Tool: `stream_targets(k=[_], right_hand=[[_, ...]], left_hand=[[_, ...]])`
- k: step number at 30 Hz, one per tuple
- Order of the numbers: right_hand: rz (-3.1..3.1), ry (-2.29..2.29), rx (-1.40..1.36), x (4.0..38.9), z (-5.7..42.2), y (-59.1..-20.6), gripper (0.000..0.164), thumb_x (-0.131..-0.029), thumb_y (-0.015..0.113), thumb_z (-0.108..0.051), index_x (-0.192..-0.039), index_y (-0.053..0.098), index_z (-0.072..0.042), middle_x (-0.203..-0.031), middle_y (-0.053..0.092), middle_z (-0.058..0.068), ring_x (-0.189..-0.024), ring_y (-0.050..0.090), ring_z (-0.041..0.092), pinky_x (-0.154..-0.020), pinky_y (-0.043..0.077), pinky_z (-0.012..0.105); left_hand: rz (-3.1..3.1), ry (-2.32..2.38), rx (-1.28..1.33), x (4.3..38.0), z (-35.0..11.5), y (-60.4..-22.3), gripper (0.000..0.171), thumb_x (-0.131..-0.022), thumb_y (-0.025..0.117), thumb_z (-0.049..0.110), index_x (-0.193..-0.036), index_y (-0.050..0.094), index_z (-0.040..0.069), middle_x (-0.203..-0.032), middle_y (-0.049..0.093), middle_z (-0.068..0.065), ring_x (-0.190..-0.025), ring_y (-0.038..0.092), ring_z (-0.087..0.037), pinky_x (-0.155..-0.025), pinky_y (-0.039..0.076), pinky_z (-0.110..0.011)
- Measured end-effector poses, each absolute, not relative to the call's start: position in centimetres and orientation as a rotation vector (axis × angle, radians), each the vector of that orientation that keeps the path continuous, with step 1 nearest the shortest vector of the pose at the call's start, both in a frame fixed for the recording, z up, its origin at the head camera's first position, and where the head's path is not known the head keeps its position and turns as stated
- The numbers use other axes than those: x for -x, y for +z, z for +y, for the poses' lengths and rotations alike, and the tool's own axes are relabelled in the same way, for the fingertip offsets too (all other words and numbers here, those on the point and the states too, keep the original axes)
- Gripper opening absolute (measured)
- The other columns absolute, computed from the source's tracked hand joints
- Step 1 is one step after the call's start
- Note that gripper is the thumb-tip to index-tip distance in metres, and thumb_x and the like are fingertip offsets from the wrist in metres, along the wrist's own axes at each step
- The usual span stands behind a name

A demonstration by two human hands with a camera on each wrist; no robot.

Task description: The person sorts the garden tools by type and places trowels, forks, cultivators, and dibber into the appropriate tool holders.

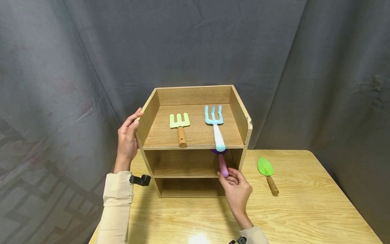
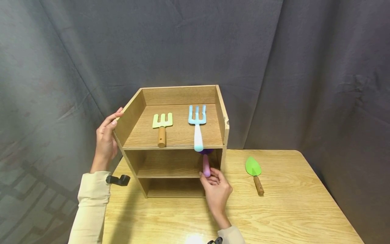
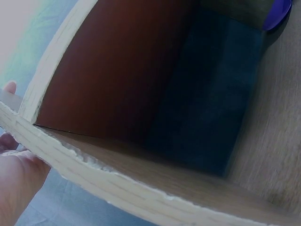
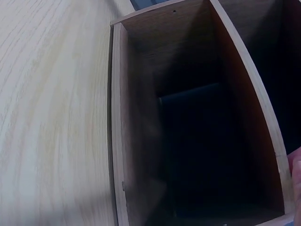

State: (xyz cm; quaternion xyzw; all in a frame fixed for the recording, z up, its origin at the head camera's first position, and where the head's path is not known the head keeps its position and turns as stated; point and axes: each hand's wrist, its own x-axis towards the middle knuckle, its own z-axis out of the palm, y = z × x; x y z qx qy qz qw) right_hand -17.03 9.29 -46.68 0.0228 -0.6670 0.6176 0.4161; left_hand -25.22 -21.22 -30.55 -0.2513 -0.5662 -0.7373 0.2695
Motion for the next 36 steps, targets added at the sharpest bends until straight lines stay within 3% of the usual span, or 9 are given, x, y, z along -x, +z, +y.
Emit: stream_targets(k=[5, 10, 17, 25, 33, 36], right_hand=[[-1.722, 1.489, -0.054, 16.8, 9.7, -46.7, 0.024, -0.072, 0.083, -0.001, -0.093, 0.071, 0.003, -0.082, 0.071, 0.01, -0.064, 0.066, 0.009, -0.05, 0.049, 0.018], [-1.786, 1.363, -0.059, 16.4, 10.1, -46.4, 0.017, -0.077, 0.077, -0.001, -0.094, 0.074, -0.001, -0.083, 0.072, 0.006, -0.068, 0.066, 0.011, -0.048, 0.048, 0.019], [-1.821, 1.23, -0.14, 16.0, 10.7, -45.9, 0.019, -0.076, 0.076, -0.002, -0.094, 0.074, -0.004, -0.084, 0.071, 0.005, -0.071, 0.066, 0.022, -0.055, 0.051, 0.026], [-1.946, 1.156, -0.186, 15.4, 11.9, -45.7, 0.024, -0.078, 0.077, -0.009, -0.1, 0.073, -0.003, -0.098, 0.071, 0.006, -0.085, 0.066, 0.024, -0.068, 0.048, 0.02], [-2.002, 1.037, -0.253, 14.8, 13.1, -45.4, 0.028, -0.075, 0.077, -0.013, -0.101, 0.073, -0.002, -0.104, 0.07, 0.01, -0.095, 0.065, 0.03, -0.082, 0.048, 0.03], [-1.989, 0.996, -0.295, 15.0, 13.8, -45.1, 0.027, -0.074, 0.076, -0.012, -0.098, 0.073, -0.002, -0.101, 0.071, 0.011, -0.093, 0.065, 0.031, -0.081, 0.049, 0.035]], left_hand=[[-1.521, -1.99, 0.676, 25.3, -21.2, -30.6, 0.026, -0.095, 0.048, 0.002, -0.112, 0.068, -0.001, -0.138, 0.052, -0.014, -0.137, 0.036, -0.029, -0.105, 0.033, -0.033], [-1.532, -1.983, 0.676, 25.3, -21.1, -30.5, 0.026, -0.095, 0.048, 0.003, -0.112, 0.068, 0.0, -0.138, 0.052, -0.015, -0.137, 0.036, -0.028, -0.106, 0.033, -0.034], [-1.528, -1.991, 0.674, 25.2, -21.2, -30.5, 0.027, -0.095, 0.047, 0.002, -0.111, 0.068, 0.0, -0.138, 0.052, -0.014, -0.137, 0.036, -0.028, -0.105, 0.033, -0.033], [-1.529, -1.995, 0.679, 25.3, -21.2, -30.6, 0.027, -0.095, 0.047, 0.002, -0.111, 0.069, 0.001, -0.139, 0.051, -0.015, -0.137, 0.035, -0.029, -0.105, 0.033, -0.033], [-1.551, -1.989, 0.67, 25.3, -21.3, -30.6, 0.027, -0.095, 0.047, 0.003, -0.111, 0.069, 0.003, -0.14, 0.05, -0.015, -0.137, 0.035, -0.029, -0.104, 0.035, -0.034], [-1.552, -1.986, 0.672, 25.3, -21.3, -30.6, 0.027, -0.095, 0.047, 0.003, -0.112, 0.069, 0.002, -0.14, 0.05, -0.015, -0.137, 0.035, -0.029, -0.105, 0.034, -0.035]])
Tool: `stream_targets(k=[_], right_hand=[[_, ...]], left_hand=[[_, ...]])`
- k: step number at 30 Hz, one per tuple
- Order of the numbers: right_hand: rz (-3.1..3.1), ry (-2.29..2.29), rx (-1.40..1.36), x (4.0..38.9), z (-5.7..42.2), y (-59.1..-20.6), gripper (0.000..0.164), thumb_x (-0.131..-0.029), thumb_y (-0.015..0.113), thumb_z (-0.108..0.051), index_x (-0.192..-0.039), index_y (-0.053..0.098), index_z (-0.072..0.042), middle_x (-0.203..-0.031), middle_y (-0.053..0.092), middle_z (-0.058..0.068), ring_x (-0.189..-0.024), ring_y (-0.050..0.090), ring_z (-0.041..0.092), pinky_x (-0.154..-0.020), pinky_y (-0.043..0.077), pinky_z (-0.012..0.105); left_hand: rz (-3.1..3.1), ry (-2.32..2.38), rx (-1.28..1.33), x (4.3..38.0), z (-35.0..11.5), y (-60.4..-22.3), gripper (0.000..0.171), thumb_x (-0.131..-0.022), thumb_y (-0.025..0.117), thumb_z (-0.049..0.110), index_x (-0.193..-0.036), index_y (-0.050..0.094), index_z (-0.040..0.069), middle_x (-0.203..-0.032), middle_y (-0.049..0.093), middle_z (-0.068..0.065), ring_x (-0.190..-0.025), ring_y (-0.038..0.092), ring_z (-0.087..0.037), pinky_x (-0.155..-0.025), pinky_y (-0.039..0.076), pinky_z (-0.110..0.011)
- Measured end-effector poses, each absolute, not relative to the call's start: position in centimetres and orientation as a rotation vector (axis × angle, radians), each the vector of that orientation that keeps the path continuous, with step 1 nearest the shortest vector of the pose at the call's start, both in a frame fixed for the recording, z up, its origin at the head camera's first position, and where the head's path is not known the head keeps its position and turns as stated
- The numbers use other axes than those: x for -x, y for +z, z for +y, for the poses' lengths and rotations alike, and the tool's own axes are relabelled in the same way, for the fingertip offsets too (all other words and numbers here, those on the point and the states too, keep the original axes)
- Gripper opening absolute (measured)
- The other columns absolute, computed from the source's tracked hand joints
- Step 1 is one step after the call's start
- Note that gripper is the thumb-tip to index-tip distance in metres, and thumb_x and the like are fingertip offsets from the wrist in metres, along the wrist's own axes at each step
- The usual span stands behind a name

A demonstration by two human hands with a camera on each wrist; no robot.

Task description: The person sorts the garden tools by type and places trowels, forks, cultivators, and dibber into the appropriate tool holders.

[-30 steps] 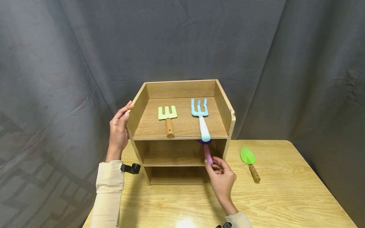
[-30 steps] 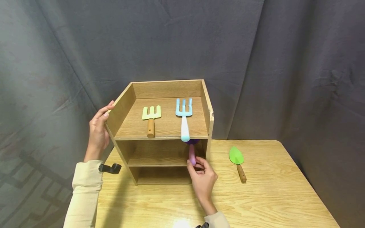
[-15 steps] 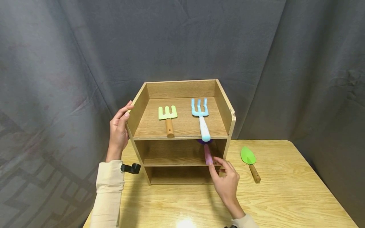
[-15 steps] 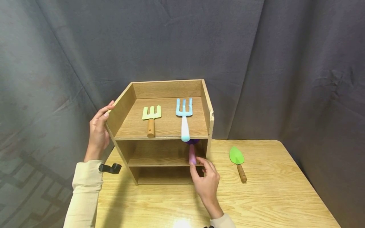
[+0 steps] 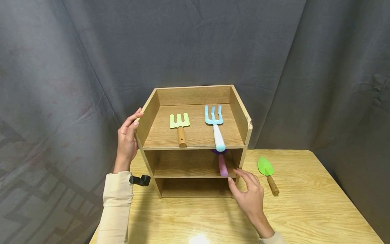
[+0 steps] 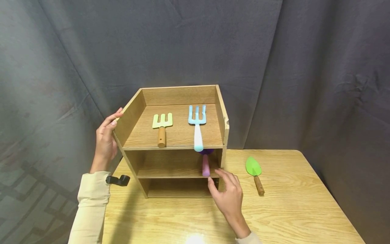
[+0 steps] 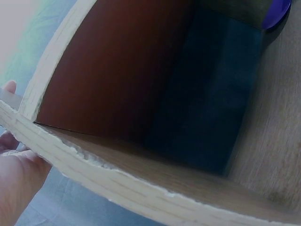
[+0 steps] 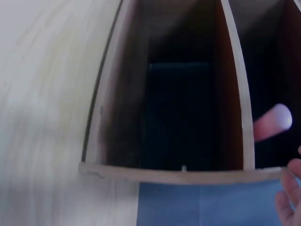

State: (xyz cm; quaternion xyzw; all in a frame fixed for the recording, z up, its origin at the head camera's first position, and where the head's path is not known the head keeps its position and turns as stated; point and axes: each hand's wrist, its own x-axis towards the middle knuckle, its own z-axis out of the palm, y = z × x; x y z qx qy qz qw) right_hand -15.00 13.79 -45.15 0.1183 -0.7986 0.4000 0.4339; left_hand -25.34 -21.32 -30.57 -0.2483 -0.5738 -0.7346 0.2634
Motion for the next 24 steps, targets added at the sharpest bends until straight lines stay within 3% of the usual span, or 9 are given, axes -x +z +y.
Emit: stream_targets(k=[4, 12, 16, 24], right_hand=[[-1.977, 0.926, -0.338, 15.3, 14.7, -44.9, 0.027, -0.07, 0.077, -0.011, -0.096, 0.074, -0.004, -0.097, 0.072, 0.008, -0.088, 0.066, 0.029, -0.073, 0.051, 0.036], [-2.019, 0.915, -0.349, 14.9, 15.9, -44.8, 0.029, -0.07, 0.079, -0.012, -0.097, 0.074, -0.005, -0.097, 0.072, 0.007, -0.087, 0.067, 0.028, -0.083, 0.04, 0.013], [-2.051, 0.936, -0.341, 14.8, 16.7, -44.9, 0.029, -0.071, 0.078, -0.011, -0.099, 0.074, -0.003, -0.096, 0.071, 0.009, -0.087, 0.066, 0.03, -0.085, 0.039, 0.012], [-2.049, 0.898, -0.345, 14.9, 18.4, -45.3, 0.031, -0.068, 0.079, -0.01, -0.097, 0.074, -0.003, -0.092, 0.072, 0.009, -0.078, 0.063, 0.024, -0.072, 0.041, 0.015]], left_hand=[[-1.55, -1.989, 0.671, 25.3, -21.4, -30.6, 0.026, -0.095, 0.048, 0.004, -0.112, 0.069, 0.002, -0.14, 0.05, -0.015, -0.137, 0.035, -0.029, -0.105, 0.033, -0.036], [-1.54, -1.989, 0.675, 25.3, -21.3, -30.6, 0.026, -0.096, 0.047, 0.003, -0.112, 0.068, 0.001, -0.139, 0.051, -0.015, -0.137, 0.035, -0.029, -0.106, 0.033, -0.034], [-1.546, -1.985, 0.669, 25.2, -21.4, -30.7, 0.027, -0.096, 0.047, 0.003, -0.111, 0.068, 0.001, -0.139, 0.051, -0.015, -0.137, 0.035, -0.029, -0.105, 0.033, -0.034], [-1.531, -1.981, 0.687, 25.4, -21.3, -30.7, 0.027, -0.096, 0.047, 0.002, -0.111, 0.068, 0.0, -0.138, 0.052, -0.015, -0.137, 0.035, -0.029, -0.106, 0.032, -0.033]])
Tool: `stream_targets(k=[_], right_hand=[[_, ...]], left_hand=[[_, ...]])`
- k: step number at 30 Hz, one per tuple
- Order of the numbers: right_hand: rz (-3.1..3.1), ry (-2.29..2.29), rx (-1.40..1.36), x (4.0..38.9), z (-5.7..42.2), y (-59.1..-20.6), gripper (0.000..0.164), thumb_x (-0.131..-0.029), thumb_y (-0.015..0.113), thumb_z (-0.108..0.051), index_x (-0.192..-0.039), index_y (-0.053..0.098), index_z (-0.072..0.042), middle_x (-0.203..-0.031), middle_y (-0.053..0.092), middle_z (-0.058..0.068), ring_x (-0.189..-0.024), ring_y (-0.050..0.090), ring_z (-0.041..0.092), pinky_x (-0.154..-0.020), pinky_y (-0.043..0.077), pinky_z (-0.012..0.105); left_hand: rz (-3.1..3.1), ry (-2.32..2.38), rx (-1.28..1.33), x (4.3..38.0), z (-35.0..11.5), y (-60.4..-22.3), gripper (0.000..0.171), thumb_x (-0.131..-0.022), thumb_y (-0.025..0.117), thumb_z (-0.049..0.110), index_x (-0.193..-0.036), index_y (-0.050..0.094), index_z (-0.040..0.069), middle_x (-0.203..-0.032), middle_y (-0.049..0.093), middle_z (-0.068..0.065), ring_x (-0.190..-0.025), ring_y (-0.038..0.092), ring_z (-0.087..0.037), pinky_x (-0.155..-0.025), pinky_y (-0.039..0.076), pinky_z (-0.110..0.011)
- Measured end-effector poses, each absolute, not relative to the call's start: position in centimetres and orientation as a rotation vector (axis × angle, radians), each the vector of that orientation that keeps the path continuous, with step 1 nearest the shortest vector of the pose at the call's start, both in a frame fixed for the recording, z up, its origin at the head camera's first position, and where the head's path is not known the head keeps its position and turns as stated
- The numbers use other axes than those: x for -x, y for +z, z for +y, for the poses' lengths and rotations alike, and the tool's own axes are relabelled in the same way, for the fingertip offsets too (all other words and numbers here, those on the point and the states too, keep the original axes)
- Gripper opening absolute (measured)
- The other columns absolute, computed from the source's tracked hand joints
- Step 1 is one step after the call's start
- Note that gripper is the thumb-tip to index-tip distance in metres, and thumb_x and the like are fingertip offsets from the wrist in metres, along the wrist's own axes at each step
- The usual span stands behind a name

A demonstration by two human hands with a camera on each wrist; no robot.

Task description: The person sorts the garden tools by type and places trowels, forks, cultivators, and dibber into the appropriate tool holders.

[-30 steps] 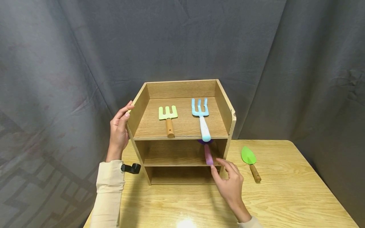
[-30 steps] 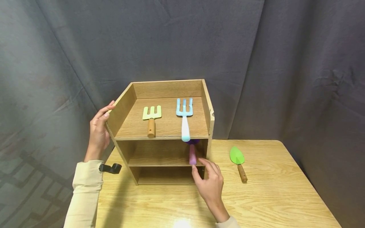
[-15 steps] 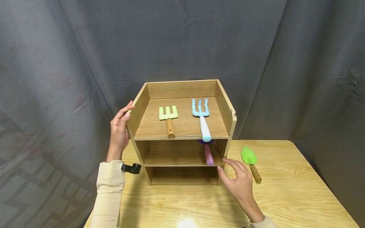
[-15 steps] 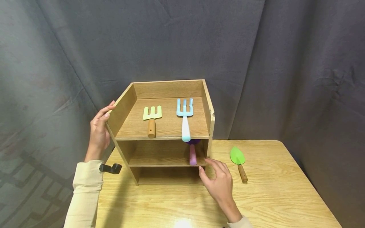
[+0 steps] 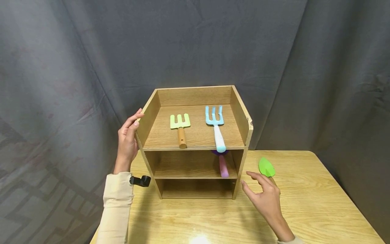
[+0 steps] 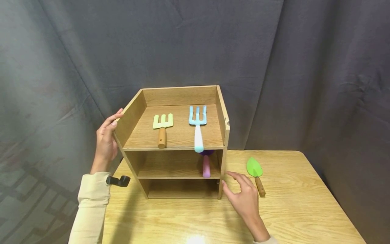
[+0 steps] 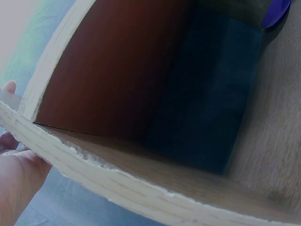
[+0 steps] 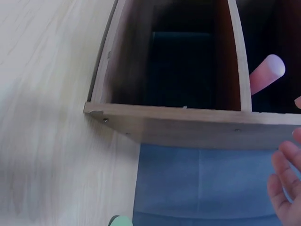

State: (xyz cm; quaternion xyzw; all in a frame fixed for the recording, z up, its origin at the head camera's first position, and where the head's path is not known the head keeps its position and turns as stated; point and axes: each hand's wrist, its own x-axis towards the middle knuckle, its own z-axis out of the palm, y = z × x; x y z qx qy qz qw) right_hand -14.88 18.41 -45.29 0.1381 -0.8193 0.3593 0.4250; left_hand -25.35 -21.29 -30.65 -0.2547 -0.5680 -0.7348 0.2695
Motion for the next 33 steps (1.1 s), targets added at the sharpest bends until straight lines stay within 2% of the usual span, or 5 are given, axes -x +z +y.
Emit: stream_targets(k=[4, 12, 19, 26, 33], right_hand=[[-2.052, 0.874, -0.349, 14.7, 18.9, -45.6, 0.033, -0.065, 0.08, -0.008, -0.098, 0.074, -0.005, -0.093, 0.072, 0.007, -0.078, 0.062, 0.024, -0.074, 0.042, 0.016], [-2.097, 0.865, -0.357, 14.5, 20.2, -46.0, 0.034, -0.064, 0.083, -0.004, -0.097, 0.073, -0.002, -0.095, 0.071, 0.012, -0.082, 0.068, 0.034, -0.084, 0.033, 0.004], [-2.112, 0.846, -0.372, 14.5, 21.5, -46.5, 0.035, -0.063, 0.083, -0.003, -0.097, 0.073, -0.003, -0.096, 0.071, 0.009, -0.084, 0.067, 0.034, -0.086, 0.034, 0.005], [-2.146, 0.813, -0.338, 14.5, 22.9, -47.1, 0.038, -0.062, 0.084, -0.002, -0.098, 0.073, -0.004, -0.093, 0.071, 0.008, -0.078, 0.068, 0.03, -0.075, 0.04, 0.006], [-2.163, 0.818, -0.28, 14.6, 24.3, -47.6, 0.038, -0.061, 0.085, 0.0, -0.097, 0.073, -0.002, -0.09, 0.071, 0.013, -0.076, 0.067, 0.035, -0.059, 0.04, 0.009]], left_hand=[[-1.527, -1.982, 0.688, 25.3, -21.3, -30.6, 0.027, -0.095, 0.046, 0.001, -0.111, 0.068, 0.0, -0.138, 0.052, -0.015, -0.137, 0.035, -0.03, -0.106, 0.033, -0.033], [-1.539, -1.979, 0.676, 25.3, -21.3, -30.6, 0.027, -0.095, 0.047, 0.002, -0.111, 0.068, 0.0, -0.138, 0.053, -0.013, -0.137, 0.036, -0.029, -0.105, 0.033, -0.034], [-1.549, -1.983, 0.665, 25.3, -21.3, -30.6, 0.026, -0.095, 0.047, 0.003, -0.111, 0.069, 0.001, -0.139, 0.052, -0.015, -0.137, 0.036, -0.028, -0.105, 0.034, -0.034], [-1.545, -1.992, 0.665, 25.3, -21.3, -30.5, 0.027, -0.095, 0.047, 0.003, -0.111, 0.069, 0.001, -0.139, 0.05, -0.017, -0.137, 0.036, -0.028, -0.104, 0.034, -0.033], [-1.544, -1.985, 0.673, 25.3, -21.3, -30.6, 0.027, -0.095, 0.048, 0.002, -0.11, 0.07, 0.003, -0.139, 0.05, -0.017, -0.137, 0.036, -0.028, -0.105, 0.034, -0.033]])
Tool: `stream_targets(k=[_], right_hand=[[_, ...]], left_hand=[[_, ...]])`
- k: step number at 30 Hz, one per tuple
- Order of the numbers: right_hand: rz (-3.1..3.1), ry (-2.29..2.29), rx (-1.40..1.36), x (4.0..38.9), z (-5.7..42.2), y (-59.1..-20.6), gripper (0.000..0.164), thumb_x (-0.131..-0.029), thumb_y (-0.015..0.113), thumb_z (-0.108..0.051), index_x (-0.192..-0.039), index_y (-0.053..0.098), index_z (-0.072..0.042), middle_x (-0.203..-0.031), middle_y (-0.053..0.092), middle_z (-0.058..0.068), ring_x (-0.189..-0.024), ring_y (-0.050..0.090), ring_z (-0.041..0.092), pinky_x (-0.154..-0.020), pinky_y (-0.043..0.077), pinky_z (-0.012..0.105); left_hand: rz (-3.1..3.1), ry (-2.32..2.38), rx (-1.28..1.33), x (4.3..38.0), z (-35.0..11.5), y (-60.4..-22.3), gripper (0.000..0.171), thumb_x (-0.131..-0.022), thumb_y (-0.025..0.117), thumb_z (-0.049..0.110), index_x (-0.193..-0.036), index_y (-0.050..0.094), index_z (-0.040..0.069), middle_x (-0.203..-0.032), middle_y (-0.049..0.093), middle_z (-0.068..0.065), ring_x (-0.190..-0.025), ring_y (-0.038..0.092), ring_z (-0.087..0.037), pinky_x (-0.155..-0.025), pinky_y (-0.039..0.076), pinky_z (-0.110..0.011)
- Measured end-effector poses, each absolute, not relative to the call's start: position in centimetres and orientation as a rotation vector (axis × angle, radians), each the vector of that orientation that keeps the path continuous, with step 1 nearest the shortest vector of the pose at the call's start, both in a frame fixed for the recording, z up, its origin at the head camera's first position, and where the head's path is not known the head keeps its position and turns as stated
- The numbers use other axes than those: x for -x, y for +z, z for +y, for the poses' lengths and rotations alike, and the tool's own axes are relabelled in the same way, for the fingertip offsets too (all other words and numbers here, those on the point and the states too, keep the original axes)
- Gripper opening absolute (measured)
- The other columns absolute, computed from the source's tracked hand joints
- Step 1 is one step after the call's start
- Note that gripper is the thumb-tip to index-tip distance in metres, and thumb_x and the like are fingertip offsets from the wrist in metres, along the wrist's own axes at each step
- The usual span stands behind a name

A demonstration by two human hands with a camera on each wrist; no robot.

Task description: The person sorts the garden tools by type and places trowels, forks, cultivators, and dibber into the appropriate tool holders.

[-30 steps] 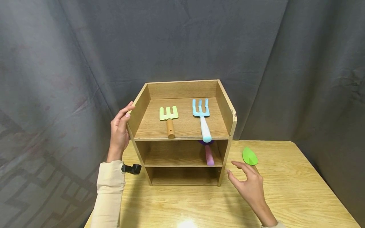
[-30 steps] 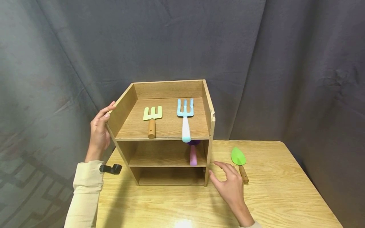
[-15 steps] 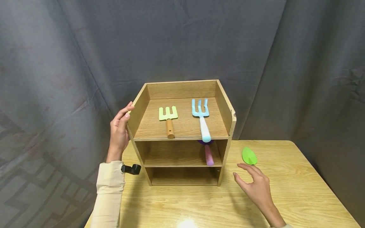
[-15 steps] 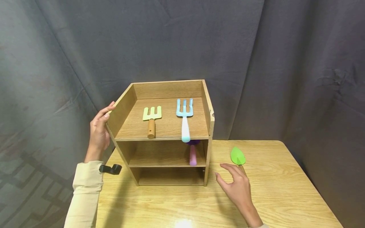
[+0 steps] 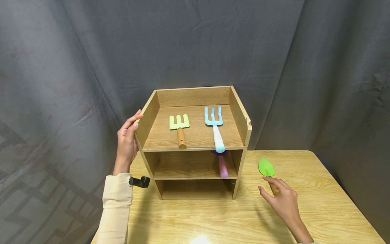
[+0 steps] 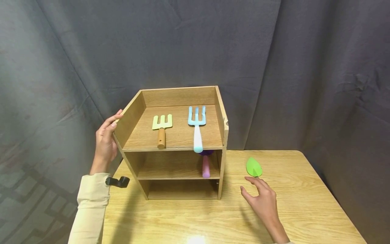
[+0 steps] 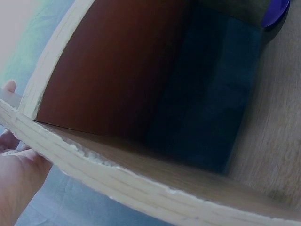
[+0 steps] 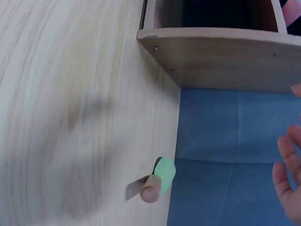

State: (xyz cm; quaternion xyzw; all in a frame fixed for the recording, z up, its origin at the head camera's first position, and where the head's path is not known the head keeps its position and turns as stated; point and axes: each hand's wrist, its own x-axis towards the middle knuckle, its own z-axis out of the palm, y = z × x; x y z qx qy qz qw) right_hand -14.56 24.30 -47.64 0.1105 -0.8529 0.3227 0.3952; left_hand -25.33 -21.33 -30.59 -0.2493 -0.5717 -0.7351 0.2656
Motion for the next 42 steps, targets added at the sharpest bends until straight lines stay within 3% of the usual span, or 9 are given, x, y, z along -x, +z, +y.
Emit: stream_targets(k=[5, 12, 19, 26, 31, 35, 42], right_hand=[[-2.177, 0.825, -0.204, 14.6, 25.0, -48.0, 0.037, -0.061, 0.086, -0.001, -0.096, 0.074, -0.003, -0.091, 0.071, 0.011, -0.076, 0.066, 0.032, -0.072, 0.038, 0.005], [-2.188, 0.875, -0.151, 14.5, 25.8, -48.7, 0.036, -0.063, 0.085, 0.001, -0.097, 0.074, -0.003, -0.09, 0.071, 0.01, -0.076, 0.064, 0.014, -0.07, 0.038, 0.006], [-2.181, 0.833, -0.161, 14.5, 26.3, -49.2, 0.036, -0.062, 0.085, 0.0, -0.096, 0.074, -0.002, -0.089, 0.071, 0.013, -0.072, 0.065, 0.032, -0.066, 0.039, 0.006], [-2.168, 0.832, -0.092, 15.0, 27.2, -49.8, 0.036, -0.062, 0.085, -0.001, -0.096, 0.074, 0.0, -0.088, 0.072, 0.013, -0.072, 0.064, 0.026, -0.067, 0.038, 0.006], [-2.171, 0.869, 0.0, 15.2, 27.8, -50.2, 0.035, -0.064, 0.085, -0.001, -0.097, 0.074, 0.0, -0.091, 0.072, 0.014, -0.077, 0.061, 0.0, -0.067, 0.038, 0.005], [-2.188, 0.929, 0.116, 15.2, 28.0, -50.5, 0.033, -0.069, 0.084, -0.004, -0.1, 0.074, -0.001, -0.094, 0.072, 0.014, -0.081, 0.048, -0.021, -0.067, 0.038, 0.006], [-2.196, 1.03, 0.305, 15.2, 28.1, -51.1, 0.032, -0.075, 0.082, -0.008, -0.105, 0.073, -0.003, -0.097, 0.072, 0.014, -0.078, 0.049, -0.021, -0.066, 0.04, 0.01]], left_hand=[[-1.54, -1.988, 0.68, 25.4, -21.3, -30.6, 0.027, -0.095, 0.047, 0.002, -0.11, 0.07, 0.003, -0.138, 0.052, -0.015, -0.137, 0.036, -0.029, -0.105, 0.034, -0.033], [-1.551, -1.981, 0.678, 25.4, -21.3, -30.6, 0.027, -0.096, 0.047, 0.002, -0.11, 0.069, 0.002, -0.138, 0.052, -0.014, -0.137, 0.036, -0.028, -0.105, 0.033, -0.033], [-1.554, -1.97, 0.698, 25.5, -21.4, -30.7, 0.025, -0.096, 0.048, 0.003, -0.112, 0.068, 0.001, -0.138, 0.051, -0.015, -0.138, 0.034, -0.029, -0.108, 0.03, -0.035], [-1.554, -1.97, 0.694, 25.4, -21.5, -30.7, 0.025, -0.096, 0.049, 0.004, -0.112, 0.068, 0.001, -0.139, 0.05, -0.016, -0.138, 0.034, -0.029, -0.106, 0.033, -0.034], [-1.548, -1.974, 0.694, 25.4, -21.4, -30.6, 0.025, -0.096, 0.049, 0.004, -0.112, 0.068, 0.0, -0.139, 0.051, -0.016, -0.138, 0.035, -0.029, -0.105, 0.033, -0.033], [-1.539, -1.977, 0.706, 25.4, -21.4, -30.6, 0.025, -0.096, 0.049, 0.004, -0.112, 0.068, 0.0, -0.139, 0.051, -0.016, -0.138, 0.034, -0.029, -0.106, 0.032, -0.033], [-1.541, -1.969, 0.702, 25.4, -21.4, -30.7, 0.025, -0.096, 0.048, 0.004, -0.112, 0.068, 0.0, -0.138, 0.051, -0.015, -0.138, 0.035, -0.029, -0.107, 0.032, -0.034]])
